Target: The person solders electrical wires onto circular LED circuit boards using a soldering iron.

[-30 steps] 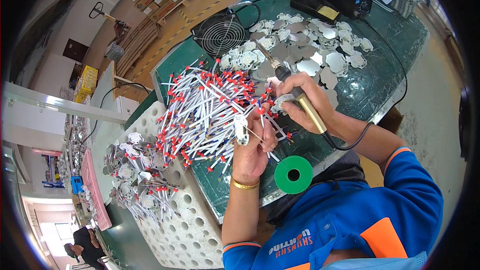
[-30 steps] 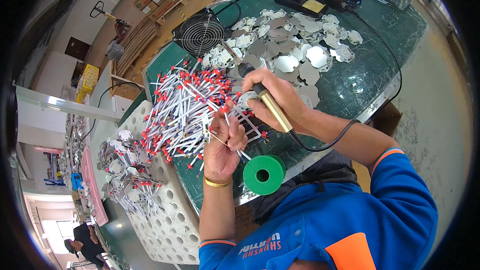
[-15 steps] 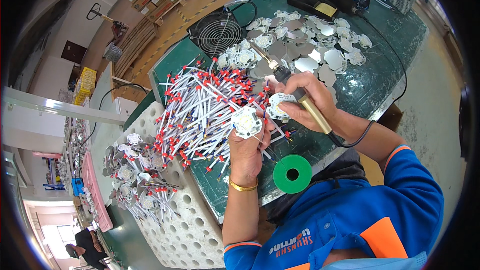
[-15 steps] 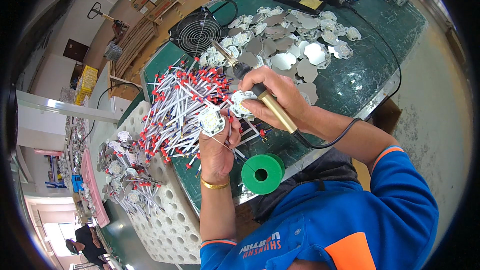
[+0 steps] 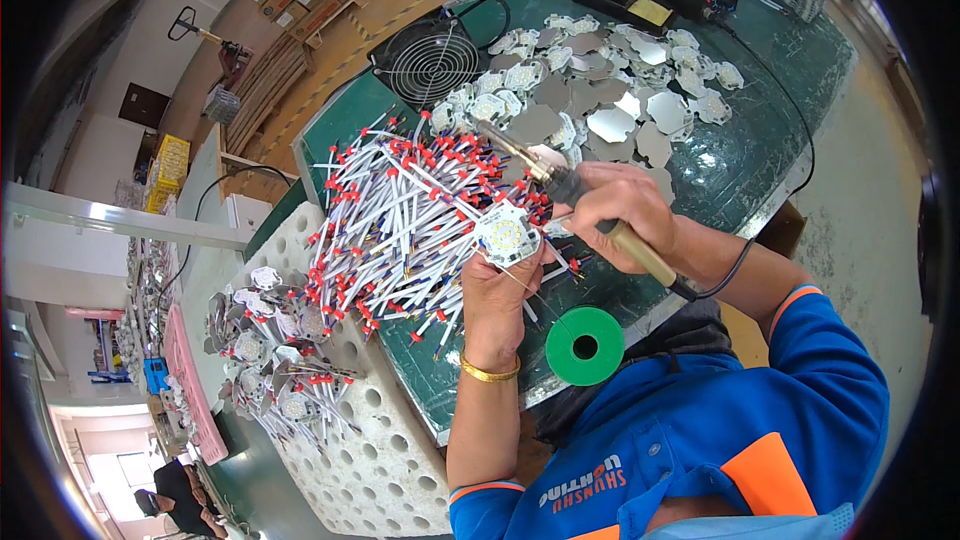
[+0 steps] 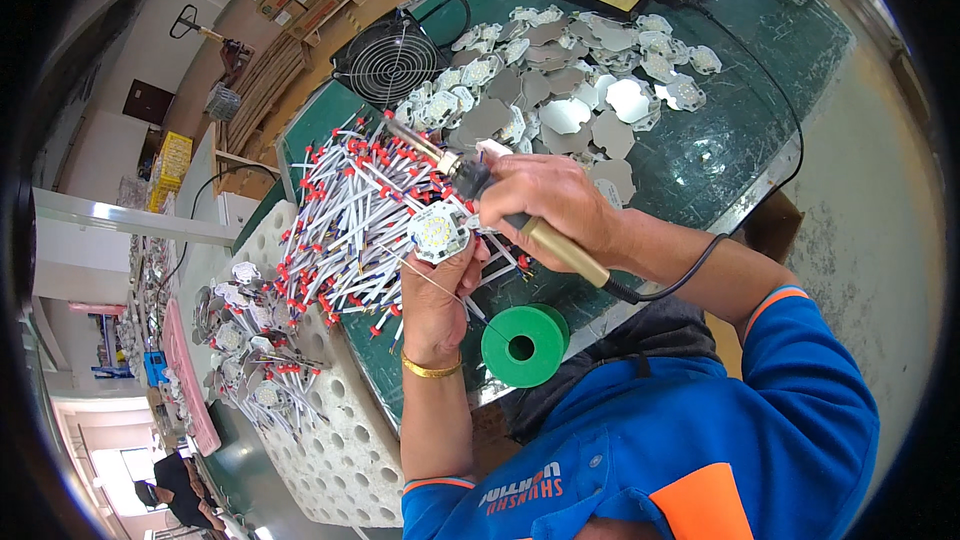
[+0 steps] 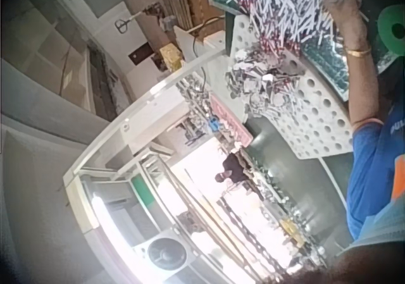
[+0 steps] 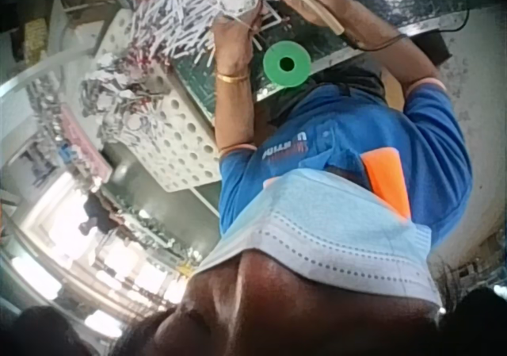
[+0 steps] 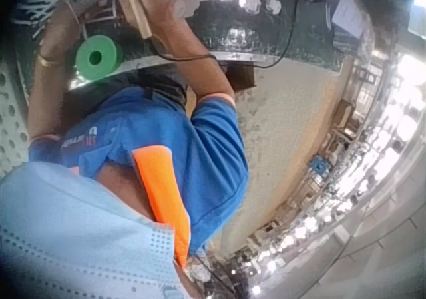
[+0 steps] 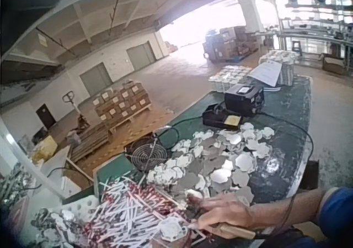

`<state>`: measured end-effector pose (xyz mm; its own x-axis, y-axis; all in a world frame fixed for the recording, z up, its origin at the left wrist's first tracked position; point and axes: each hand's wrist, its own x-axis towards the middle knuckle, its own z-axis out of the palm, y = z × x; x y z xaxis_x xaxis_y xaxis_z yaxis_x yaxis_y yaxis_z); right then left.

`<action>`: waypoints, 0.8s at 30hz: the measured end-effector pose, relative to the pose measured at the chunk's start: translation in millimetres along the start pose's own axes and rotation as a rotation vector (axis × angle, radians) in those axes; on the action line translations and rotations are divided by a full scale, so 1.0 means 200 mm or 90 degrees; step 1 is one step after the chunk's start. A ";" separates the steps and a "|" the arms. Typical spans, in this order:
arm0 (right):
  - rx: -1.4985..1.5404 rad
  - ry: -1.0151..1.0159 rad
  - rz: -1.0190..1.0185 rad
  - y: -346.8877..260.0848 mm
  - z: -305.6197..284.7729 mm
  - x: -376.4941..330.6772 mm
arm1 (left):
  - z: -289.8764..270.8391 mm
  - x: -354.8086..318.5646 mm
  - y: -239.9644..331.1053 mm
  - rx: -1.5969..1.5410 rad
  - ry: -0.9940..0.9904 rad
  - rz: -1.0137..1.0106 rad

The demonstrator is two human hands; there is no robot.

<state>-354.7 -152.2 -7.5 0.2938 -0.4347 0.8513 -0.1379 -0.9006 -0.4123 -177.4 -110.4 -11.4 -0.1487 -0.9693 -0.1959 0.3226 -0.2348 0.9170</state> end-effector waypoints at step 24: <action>0.096 0.077 0.070 -0.02 0.02 -0.01 | -0.01 0.00 -0.01 -0.168 -0.098 -0.034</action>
<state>-350.8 -148.2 -10.0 0.1681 -0.5355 0.8276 -0.0166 -0.8410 -0.5408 -175.6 -110.2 -14.6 -0.3052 -0.9372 -0.1688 0.5392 -0.3161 0.7806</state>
